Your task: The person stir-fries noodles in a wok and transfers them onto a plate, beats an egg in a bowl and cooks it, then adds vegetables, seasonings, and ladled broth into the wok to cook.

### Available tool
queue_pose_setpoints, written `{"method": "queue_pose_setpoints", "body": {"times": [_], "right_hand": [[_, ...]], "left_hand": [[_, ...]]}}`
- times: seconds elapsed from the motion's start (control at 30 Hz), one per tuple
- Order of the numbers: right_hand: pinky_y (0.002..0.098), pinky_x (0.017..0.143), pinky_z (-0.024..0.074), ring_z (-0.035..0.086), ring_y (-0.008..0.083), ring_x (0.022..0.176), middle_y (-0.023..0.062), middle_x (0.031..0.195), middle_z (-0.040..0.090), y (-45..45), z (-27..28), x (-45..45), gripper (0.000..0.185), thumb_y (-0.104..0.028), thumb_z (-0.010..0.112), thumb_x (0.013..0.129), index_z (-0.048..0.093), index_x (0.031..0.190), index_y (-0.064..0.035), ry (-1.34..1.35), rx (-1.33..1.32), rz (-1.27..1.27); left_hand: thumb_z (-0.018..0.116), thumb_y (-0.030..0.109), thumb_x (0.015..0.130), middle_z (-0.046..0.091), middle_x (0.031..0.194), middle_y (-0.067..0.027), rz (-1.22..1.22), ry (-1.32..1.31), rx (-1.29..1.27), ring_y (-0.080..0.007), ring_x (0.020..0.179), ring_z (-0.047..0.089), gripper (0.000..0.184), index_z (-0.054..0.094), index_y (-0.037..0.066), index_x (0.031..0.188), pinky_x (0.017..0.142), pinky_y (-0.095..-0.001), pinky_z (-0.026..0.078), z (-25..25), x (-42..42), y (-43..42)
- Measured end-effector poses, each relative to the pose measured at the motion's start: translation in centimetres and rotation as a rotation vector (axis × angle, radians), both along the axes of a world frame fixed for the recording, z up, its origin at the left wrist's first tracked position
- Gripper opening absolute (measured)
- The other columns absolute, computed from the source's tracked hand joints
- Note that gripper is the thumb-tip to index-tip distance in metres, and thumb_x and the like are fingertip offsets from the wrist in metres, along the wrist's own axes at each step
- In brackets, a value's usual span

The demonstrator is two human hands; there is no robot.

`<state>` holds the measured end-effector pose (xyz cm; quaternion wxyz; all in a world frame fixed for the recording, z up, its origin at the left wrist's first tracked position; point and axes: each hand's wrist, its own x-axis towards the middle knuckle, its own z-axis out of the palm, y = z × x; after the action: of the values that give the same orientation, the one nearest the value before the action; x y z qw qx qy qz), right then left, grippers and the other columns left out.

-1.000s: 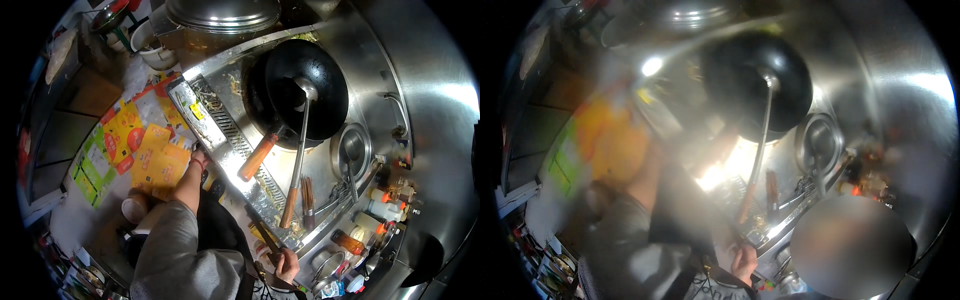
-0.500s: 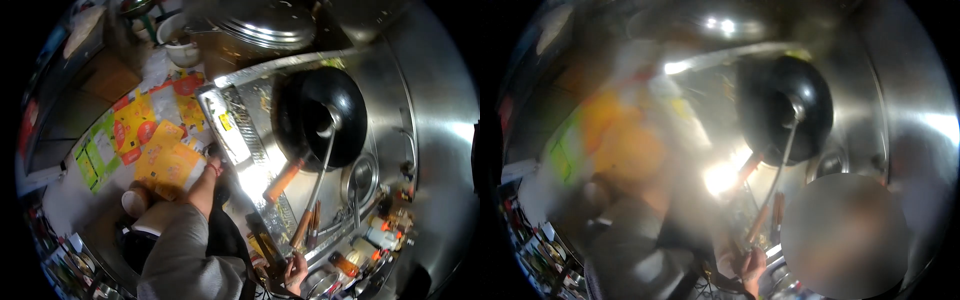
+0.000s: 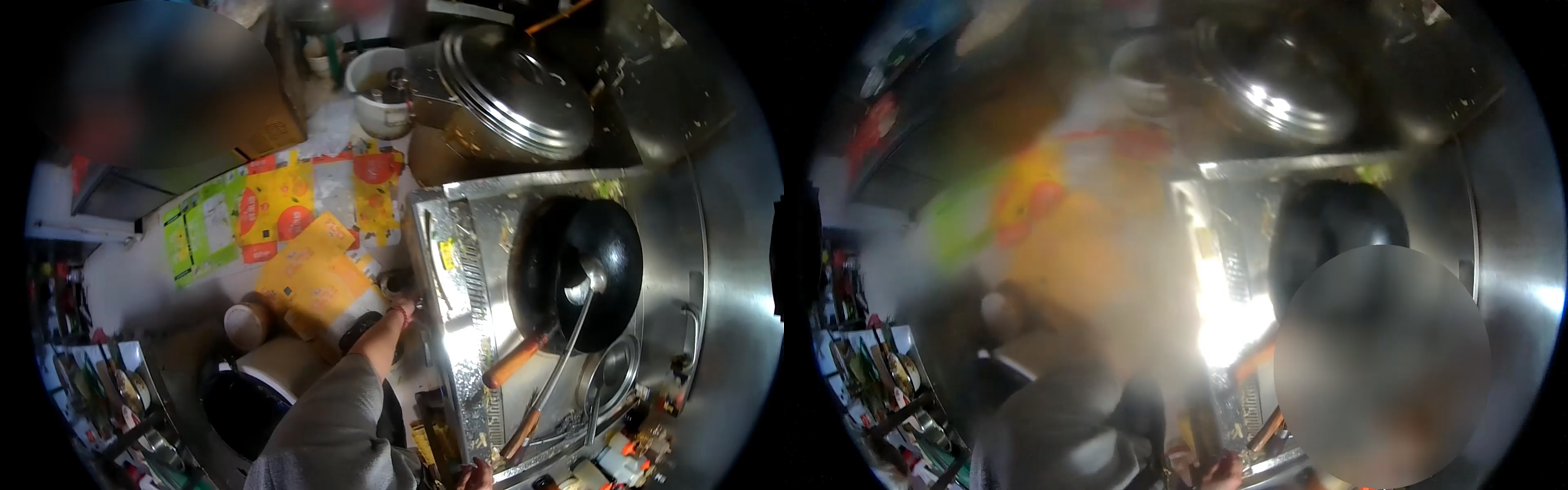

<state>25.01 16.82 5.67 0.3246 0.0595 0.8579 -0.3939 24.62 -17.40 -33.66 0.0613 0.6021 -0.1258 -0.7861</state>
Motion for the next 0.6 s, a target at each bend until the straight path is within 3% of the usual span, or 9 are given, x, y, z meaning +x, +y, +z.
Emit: {"method": "queue_pose_setpoints", "body": {"times": [0.1,0.23,0.27,0.3,0.37,0.43,0.47,0.53,0.6], "right_hand": [[0.0363,0.083,0.0433,0.050,0.0215,0.093,0.0135,0.102,0.052,-0.8,0.0,-0.1,0.030,-0.012,0.051,0.081,0.050,0.109,-0.0010,0.324,0.668,0.881],[0.0310,0.074,0.0457,0.056,0.0185,0.086,0.0135,0.095,0.056,-4.4,-2.2,-0.7,0.028,-0.009,0.053,0.080,0.052,0.106,0.0004,0.203,0.167,0.953],[0.0297,0.072,0.0462,0.057,0.0177,0.084,0.0135,0.093,0.057,-5.4,-2.7,-0.6,0.027,-0.008,0.054,0.080,0.053,0.105,0.0007,0.191,0.071,1.013],[0.0284,0.069,0.0468,0.059,0.0170,0.082,0.0135,0.091,0.057,-6.7,-3.2,-0.3,0.027,-0.007,0.054,0.079,0.054,0.105,0.0011,0.203,-0.029,1.084],[0.0258,0.065,0.0480,0.062,0.0154,0.078,0.0135,0.087,0.059,-9.3,-4.5,0.6,0.026,-0.006,0.055,0.079,0.055,0.103,0.0018,0.236,-0.192,1.203],[0.0243,0.064,0.0471,0.060,0.0121,0.076,0.0136,0.089,0.061,-11.1,-9.1,0.3,0.030,-0.008,0.058,0.077,0.056,0.106,0.0000,-0.010,-0.090,1.186],[0.0242,0.063,0.0470,0.059,0.0120,0.075,0.0136,0.088,0.062,-10.9,-13.7,-0.8,0.031,-0.008,0.059,0.076,0.056,0.106,0.0000,-0.195,-0.177,1.143],[0.0242,0.060,0.0470,0.059,0.0125,0.071,0.0134,0.087,0.062,-12.6,-16.2,-1.7,0.031,-0.008,0.059,0.077,0.056,0.107,0.0000,-0.270,-0.233,1.127],[0.0245,0.058,0.0470,0.058,0.0137,0.068,0.0130,0.084,0.062,-17.6,-10.2,-0.8,0.032,-0.009,0.059,0.077,0.055,0.108,0.0002,-0.045,-0.193,1.187]], "left_hand": [[0.056,0.037,0.082,0.043,0.122,-0.0015,-0.094,0.005,-0.007,-0.0163,0.088,0.053,0.052,0.038,0.015,0.126,0.065,-0.0281,0.051,0.6,1.1,-0.4],[0.056,0.039,0.081,0.051,0.115,-0.0008,-0.347,-0.022,-0.105,-0.0151,0.086,0.054,0.051,0.041,0.014,0.123,0.065,-0.0284,0.052,6.9,7.4,-2.9],[0.057,0.035,0.080,0.053,0.111,-0.0020,-0.704,0.164,-0.922,-0.0150,0.085,0.055,0.047,0.044,0.013,0.120,0.065,-0.0286,0.051,-3.6,10.7,-2.1],[0.058,0.031,0.080,0.055,0.108,-0.0032,-0.759,-0.068,-1.878,-0.0150,0.083,0.056,0.044,0.047,0.012,0.117,0.065,-0.0289,0.051,-10.2,13.7,-1.7],[0.060,0.025,0.076,0.058,0.102,-0.0083,-1.212,-0.491,-1.665,-0.0184,0.078,0.059,0.038,0.052,0.011,0.111,0.066,-0.0302,0.050,-0.4,21.3,-4.2],[0.057,0.030,0.078,0.060,0.097,-0.0126,-0.636,-0.266,-0.754,-0.0251,0.076,0.060,0.038,0.053,0.010,0.109,0.068,-0.0317,0.049,3.6,29.6,-5.7],[0.050,0.032,0.081,0.061,0.096,-0.0146,-0.234,-0.378,-0.380,-0.0287,0.081,0.060,0.036,0.055,0.008,0.107,0.070,-0.0339,0.049,13.6,31.6,-6.1],[0.042,0.027,0.085,0.062,0.098,-0.0131,-0.393,-0.794,-0.528,-0.0274,0.084,0.061,0.030,0.060,0.008,0.099,0.070,-0.0360,0.049,18.6,38.2,-5.6],[0.041,0.021,0.085,0.062,0.098,-0.0124,-0.932,-1.157,-0.818,-0.0248,0.086,0.061,0.027,0.064,0.010,0.092,0.069,-0.0375,0.049,10.4,47.1,-2.6]]}}
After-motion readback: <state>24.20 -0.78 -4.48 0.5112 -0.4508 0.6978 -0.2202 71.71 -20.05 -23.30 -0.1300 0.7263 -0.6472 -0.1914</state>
